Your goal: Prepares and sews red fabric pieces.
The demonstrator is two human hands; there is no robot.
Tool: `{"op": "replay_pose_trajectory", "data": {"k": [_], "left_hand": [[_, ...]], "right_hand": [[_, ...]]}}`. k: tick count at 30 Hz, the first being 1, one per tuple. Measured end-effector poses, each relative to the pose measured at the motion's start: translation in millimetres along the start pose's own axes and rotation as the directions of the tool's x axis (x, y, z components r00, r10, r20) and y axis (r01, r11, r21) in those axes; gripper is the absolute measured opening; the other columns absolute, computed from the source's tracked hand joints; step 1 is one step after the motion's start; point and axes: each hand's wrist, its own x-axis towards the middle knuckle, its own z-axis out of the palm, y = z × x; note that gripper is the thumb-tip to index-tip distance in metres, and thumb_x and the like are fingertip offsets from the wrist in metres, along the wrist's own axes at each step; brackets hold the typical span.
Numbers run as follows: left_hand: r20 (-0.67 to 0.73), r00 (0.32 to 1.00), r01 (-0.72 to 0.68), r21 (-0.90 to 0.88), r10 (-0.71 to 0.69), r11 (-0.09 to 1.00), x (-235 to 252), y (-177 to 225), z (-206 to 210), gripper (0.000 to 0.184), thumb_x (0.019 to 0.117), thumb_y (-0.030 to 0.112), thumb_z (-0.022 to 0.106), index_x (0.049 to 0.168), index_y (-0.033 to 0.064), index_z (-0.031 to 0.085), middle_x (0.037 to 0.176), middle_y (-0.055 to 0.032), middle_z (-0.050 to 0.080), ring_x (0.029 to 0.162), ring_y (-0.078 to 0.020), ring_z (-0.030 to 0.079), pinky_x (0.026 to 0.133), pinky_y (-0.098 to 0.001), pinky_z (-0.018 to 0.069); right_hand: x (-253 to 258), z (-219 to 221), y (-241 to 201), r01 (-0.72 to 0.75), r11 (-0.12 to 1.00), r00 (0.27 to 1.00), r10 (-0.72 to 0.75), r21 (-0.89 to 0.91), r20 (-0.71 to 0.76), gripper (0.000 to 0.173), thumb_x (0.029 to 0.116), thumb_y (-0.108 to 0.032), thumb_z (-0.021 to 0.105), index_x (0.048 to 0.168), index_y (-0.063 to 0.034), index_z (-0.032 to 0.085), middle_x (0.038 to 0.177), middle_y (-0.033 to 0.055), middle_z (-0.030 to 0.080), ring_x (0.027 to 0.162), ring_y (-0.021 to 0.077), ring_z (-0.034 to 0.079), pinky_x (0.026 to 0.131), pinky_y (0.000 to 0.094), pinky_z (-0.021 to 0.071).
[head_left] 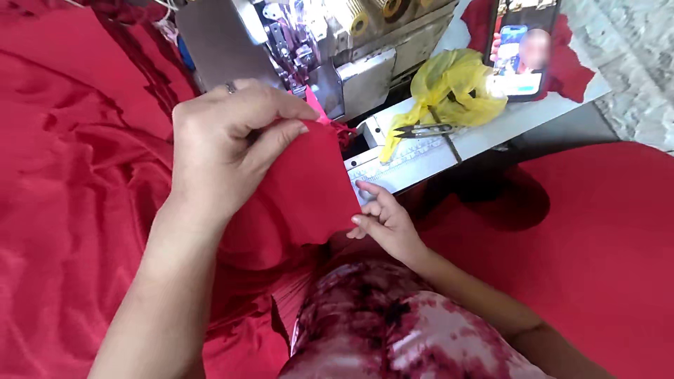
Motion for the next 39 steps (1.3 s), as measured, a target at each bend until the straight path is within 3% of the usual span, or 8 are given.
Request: {"op": "replay_pose_trajectory", "data": {"k": [4, 10, 14, 18, 26, 30, 36, 39], "left_hand": [[-0.075, 0.996, 0.048, 0.113, -0.040, 0.992, 0.6, -14.8, 7.7, 0.018, 0.1015, 0.011, 0.061, 0.105, 0.0000, 0.075, 0.098, -0.0136, 0.073, 0.092, -0.0054, 0.063, 0.085, -0.0169, 0.0452], [-0.081, 0.988, 0.142, 0.097, -0.134, 0.985, 3.4, -36.3, 16.6, 0.019, 0.1012, 0.014, 0.063, 0.105, -0.0006, 0.073, 0.100, -0.0125, 0.073, 0.092, -0.0072, 0.065, 0.087, -0.0211, 0.0474], [-0.023, 0.959, 0.280, -0.048, -0.281, 0.959, 5.0, -46.4, 19.3, 0.015, 0.0954, 0.016, 0.068, 0.102, 0.0020, 0.070, 0.096, -0.0011, 0.070, 0.087, 0.0059, 0.061, 0.081, -0.0116, 0.0469], [0.077, 0.931, 0.364, -0.114, -0.357, 0.924, 2.4, -36.6, 13.8, 0.015, 0.0907, 0.015, 0.074, 0.101, 0.0059, 0.067, 0.090, 0.0049, 0.067, 0.078, 0.0067, 0.058, 0.073, -0.0107, 0.0477], [0.034, 0.889, 0.436, 0.233, -0.456, 0.869, -0.2, -9.6, 24.8, 0.016, 0.1006, 0.019, 0.060, 0.103, 0.0082, 0.072, 0.096, -0.0079, 0.068, 0.092, -0.0199, 0.063, 0.082, -0.0392, 0.0484], [0.010, 0.876, 0.457, 0.307, -0.483, 0.835, 12.2, -18.4, 31.3, 0.020, 0.1033, 0.016, 0.053, 0.109, -0.0013, 0.062, 0.103, -0.0202, 0.062, 0.093, -0.0339, 0.063, 0.082, -0.0509, 0.0497], [-0.034, 0.898, 0.430, 0.272, -0.438, 0.861, 17.1, -30.3, 29.1, 0.022, 0.1026, 0.016, 0.053, 0.109, -0.0050, 0.058, 0.106, -0.0240, 0.062, 0.101, -0.0379, 0.061, 0.089, -0.0516, 0.0479], [-0.005, 0.957, 0.284, 0.227, -0.290, 0.932, -18.5, -7.9, 25.1, 0.050, 0.1054, 0.044, 0.044, 0.116, -0.0020, 0.060, 0.124, -0.0226, 0.062, 0.123, -0.0387, 0.056, 0.104, -0.0561, 0.0424]], "right_hand": [[13.3, -4.7, -4.7, -0.063, 0.993, 0.997, 0.068, -0.102, 0.043, 0.055, 0.1001, -0.004, 0.057, 0.150, 0.0070, 0.038, 0.088, 0.0061, 0.070, 0.071, 0.0086, 0.072, 0.069, 0.0238, 0.0628], [23.2, -6.8, -13.3, -0.196, 0.978, 0.978, 0.201, -0.071, 0.055, 0.031, 0.0999, -0.007, 0.061, 0.128, 0.0065, 0.059, 0.086, 0.0028, 0.072, 0.063, 0.0054, 0.069, 0.060, 0.0206, 0.0609], [15.1, -13.1, -3.8, -0.012, 0.991, 0.997, 0.023, -0.137, 0.073, 0.016, 0.0983, -0.009, 0.062, 0.096, 0.0050, 0.070, 0.082, 0.0026, 0.074, 0.064, 0.0026, 0.069, 0.061, 0.0193, 0.0602], [-4.6, -24.0, 10.5, 0.134, 0.978, 0.987, -0.117, -0.157, 0.111, 0.017, 0.0942, -0.014, 0.071, 0.087, 0.0015, 0.073, 0.090, 0.0046, 0.071, 0.074, 0.0007, 0.067, 0.067, 0.0162, 0.0587], [-11.0, -24.3, 16.1, 0.115, 0.992, 0.987, -0.107, -0.059, 0.121, 0.014, 0.0903, -0.016, 0.076, 0.086, -0.0030, 0.074, 0.099, 0.0023, 0.072, 0.087, -0.0007, 0.067, 0.076, 0.0150, 0.0572], [-1.6, -26.7, -16.5, -0.034, 0.991, 0.982, 0.009, 0.132, 0.191, 0.001, 0.0935, -0.009, 0.071, 0.093, -0.0081, 0.072, 0.086, -0.0083, 0.073, 0.061, -0.0036, 0.064, 0.055, 0.0152, 0.0572], [10.4, -30.1, -44.3, -0.027, 0.984, 0.965, -0.020, 0.175, 0.260, 0.019, 0.0928, -0.009, 0.072, 0.102, -0.0161, 0.058, 0.079, -0.0129, 0.070, 0.060, -0.0059, 0.063, 0.053, 0.0120, 0.0530], [10.7, -23.8, -48.1, -0.037, 0.981, 0.963, -0.017, 0.192, 0.270, 0.020, 0.0913, -0.006, 0.073, 0.099, -0.0160, 0.057, 0.077, -0.0122, 0.069, 0.059, -0.0059, 0.062, 0.052, 0.0118, 0.0527]]}}
